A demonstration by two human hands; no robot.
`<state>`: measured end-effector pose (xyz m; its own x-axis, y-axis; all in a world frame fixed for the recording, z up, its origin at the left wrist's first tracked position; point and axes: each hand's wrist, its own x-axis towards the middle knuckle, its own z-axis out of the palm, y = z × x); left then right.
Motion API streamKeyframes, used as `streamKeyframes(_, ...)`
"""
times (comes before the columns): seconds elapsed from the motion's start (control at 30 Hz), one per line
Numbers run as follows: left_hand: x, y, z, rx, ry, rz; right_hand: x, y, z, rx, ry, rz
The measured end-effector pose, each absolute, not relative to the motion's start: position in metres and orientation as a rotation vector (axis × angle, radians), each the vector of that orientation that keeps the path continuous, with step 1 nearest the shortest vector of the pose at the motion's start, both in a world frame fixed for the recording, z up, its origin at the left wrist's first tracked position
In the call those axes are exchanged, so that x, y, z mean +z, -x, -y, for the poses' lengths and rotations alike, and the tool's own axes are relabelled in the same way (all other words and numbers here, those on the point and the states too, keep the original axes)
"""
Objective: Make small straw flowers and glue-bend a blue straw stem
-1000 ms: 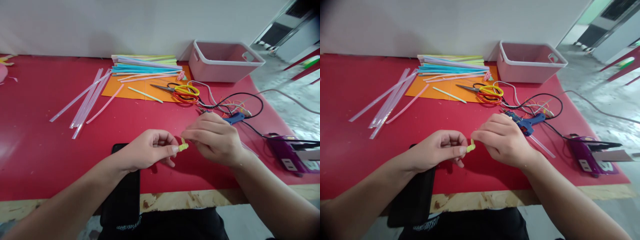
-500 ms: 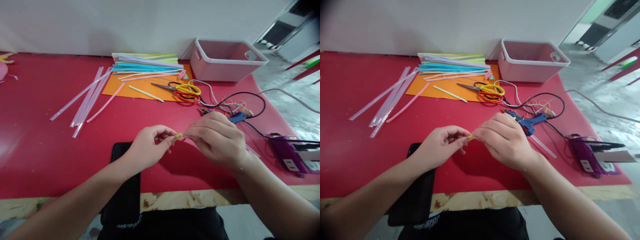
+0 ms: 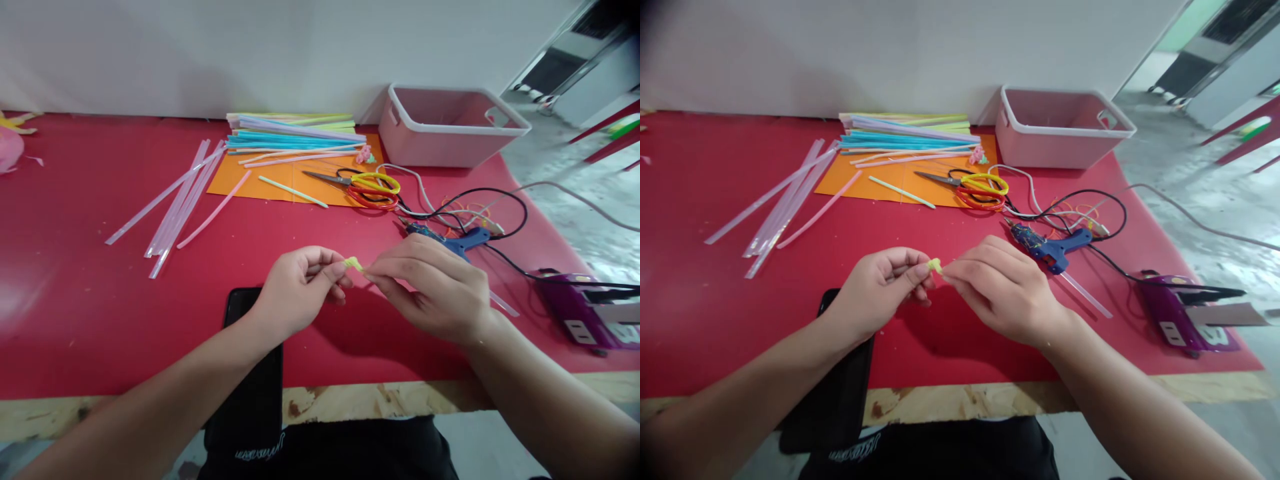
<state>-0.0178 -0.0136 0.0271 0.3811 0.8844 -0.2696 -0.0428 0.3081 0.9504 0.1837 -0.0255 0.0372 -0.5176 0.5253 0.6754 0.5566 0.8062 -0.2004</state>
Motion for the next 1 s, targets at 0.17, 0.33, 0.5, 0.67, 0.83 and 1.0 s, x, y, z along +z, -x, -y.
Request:
streamKeyframes(0.17,0.027,0.017,0.012,0.74,-0.695,-0.78,0.038,-0.181,0.026,-0.018,0.835,2.167)
streamKeyframes(0.33,0.028,0.022,0.011,0.598,-0.651,-0.67,0.039,-0.182,0.026,0.126,0.803,2.186)
streamKeyframes(0.5,0.028,0.028,0.01,0.517,-0.805,-0.594,0.04,-0.183,0.027,0.349,0.7,2.16)
streamKeyframes(0.67,0.029,0.027,0.011,0.543,-0.935,-0.61,0.038,-0.181,0.03,0.634,0.788,2.043)
streamKeyframes(0.83,0.028,0.026,0.013,0.506,-0.925,-0.563,0.037,-0.18,0.035,0.768,0.927,1.971)
streamKeyframes(1.0,0.029,0.027,0.013,0.413,-0.794,-0.476,0.041,-0.18,0.034,0.694,0.802,2.077)
